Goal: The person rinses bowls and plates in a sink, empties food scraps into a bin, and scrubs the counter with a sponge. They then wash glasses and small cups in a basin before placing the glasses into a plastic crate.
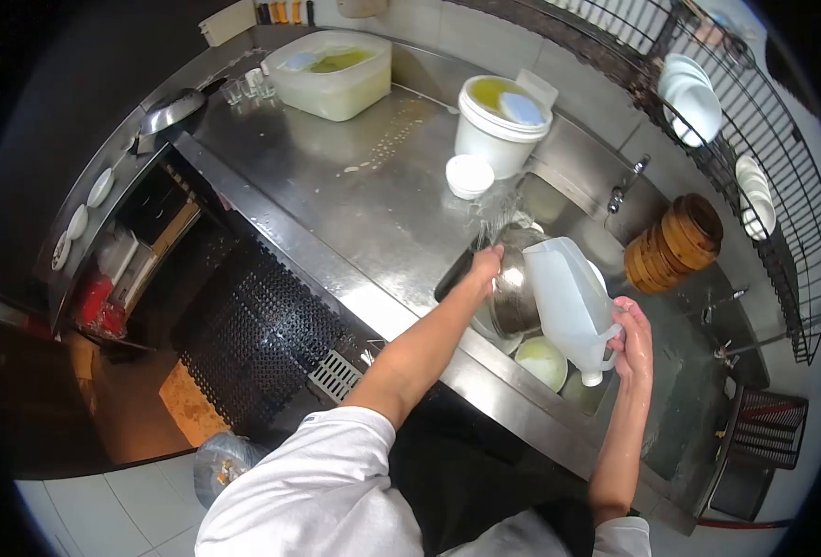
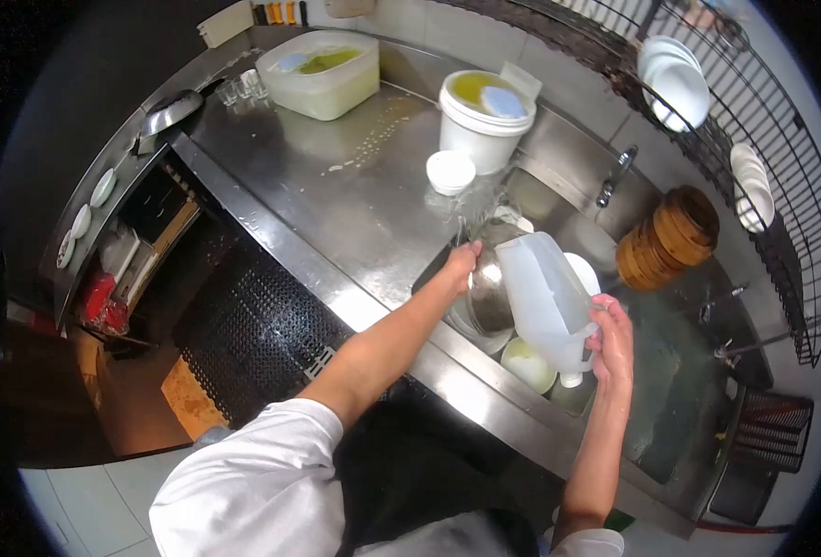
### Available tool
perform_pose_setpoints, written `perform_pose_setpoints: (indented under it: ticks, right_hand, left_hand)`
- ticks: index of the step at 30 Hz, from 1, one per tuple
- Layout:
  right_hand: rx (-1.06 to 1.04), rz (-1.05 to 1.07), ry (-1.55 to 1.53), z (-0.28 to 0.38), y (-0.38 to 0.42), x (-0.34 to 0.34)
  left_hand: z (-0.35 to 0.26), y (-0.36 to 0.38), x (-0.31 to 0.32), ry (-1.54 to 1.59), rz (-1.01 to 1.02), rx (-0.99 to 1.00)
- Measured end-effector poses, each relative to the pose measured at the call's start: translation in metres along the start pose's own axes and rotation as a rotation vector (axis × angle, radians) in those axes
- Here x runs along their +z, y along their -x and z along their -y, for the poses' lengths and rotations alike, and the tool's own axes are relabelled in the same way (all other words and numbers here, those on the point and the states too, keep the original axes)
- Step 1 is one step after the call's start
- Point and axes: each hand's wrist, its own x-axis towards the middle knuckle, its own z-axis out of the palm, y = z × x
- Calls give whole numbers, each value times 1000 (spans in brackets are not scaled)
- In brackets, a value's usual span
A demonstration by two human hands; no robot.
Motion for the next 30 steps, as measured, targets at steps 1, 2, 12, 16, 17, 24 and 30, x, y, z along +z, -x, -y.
perform_pose_setpoints:
  ticks: [1, 2, 12, 16, 17, 24, 30]
  right_hand:
    - [2, 30, -4, 2, -2, 12]
    - [15, 63, -17, 4, -4, 25]
    - [328, 293, -408, 16, -21, 121]
    - [288, 269, -525, 35, -14, 126]
    - [219, 293, -498, 37, -14, 114]
    - [-241, -358, 146, 18, 18, -49]
    - [118, -872, 1578, -43, 57, -234]
  left_hand:
    - [-11, 23, 2, 102, 16, -49]
    - [-19, 41, 4, 202, 33, -97]
    - [42, -5, -20, 646, 621, 5]
    - [33, 12, -12, 559, 562, 36]
    - [25, 22, -9, 515, 513, 35]
    - [-35, 100, 20, 112, 287, -118]
    - [-40, 119, 52, -275, 451, -63]
